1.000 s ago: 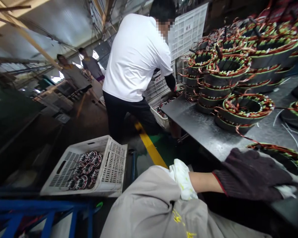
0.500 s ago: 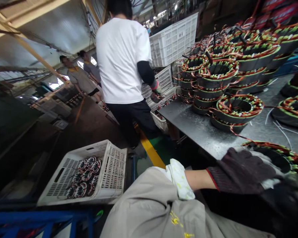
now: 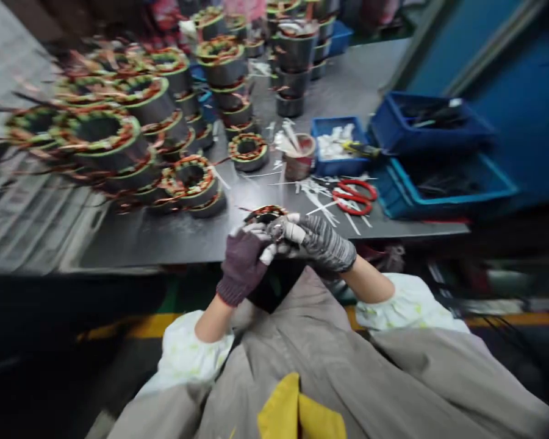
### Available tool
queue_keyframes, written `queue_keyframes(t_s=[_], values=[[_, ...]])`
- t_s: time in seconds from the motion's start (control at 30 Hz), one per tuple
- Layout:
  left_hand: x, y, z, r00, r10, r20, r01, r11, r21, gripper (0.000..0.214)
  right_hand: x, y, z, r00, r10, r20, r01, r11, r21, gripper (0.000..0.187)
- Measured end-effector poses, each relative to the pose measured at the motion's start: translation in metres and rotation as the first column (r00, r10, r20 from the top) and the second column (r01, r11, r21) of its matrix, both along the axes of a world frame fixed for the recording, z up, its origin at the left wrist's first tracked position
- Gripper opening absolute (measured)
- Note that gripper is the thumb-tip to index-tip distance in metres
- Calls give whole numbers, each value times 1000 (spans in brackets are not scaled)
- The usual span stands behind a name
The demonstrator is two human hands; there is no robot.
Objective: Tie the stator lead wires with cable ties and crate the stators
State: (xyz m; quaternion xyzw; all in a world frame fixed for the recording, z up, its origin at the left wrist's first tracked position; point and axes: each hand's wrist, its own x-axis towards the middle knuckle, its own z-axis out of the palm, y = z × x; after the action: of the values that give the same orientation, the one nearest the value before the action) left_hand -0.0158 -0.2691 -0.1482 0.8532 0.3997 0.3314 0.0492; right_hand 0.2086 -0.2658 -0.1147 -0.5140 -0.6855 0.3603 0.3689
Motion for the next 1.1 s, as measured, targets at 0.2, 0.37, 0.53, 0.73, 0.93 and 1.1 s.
queue_keyframes(t_s=[0.2,0.37,0.53,0.73,0.93,1.1], values=[[17,5,5,994,105,-18,-105,994,-10,15,117,56,12,871,-260,417,253,965,73,24],[2,12,14,999,28,-36,-31,996,-89,11,151,107,-11,633,-72,771,284,948,-144,46],[-14,-15,32,971,239,4,-238,965,110,20,155,97,-34,638,-58,768,229,966,-118,32],[8,-12,13,985,157,-66,-157,988,4,10,168,56,-33,838,-267,476,274,960,56,27],[0,15,5,992,121,-48,-124,989,-82,14,131,9,-36,941,-234,245,222,972,76,40],[-6,15,6,989,142,-48,-145,988,-59,16,65,-4,-48,791,-96,605,22,991,129,74]])
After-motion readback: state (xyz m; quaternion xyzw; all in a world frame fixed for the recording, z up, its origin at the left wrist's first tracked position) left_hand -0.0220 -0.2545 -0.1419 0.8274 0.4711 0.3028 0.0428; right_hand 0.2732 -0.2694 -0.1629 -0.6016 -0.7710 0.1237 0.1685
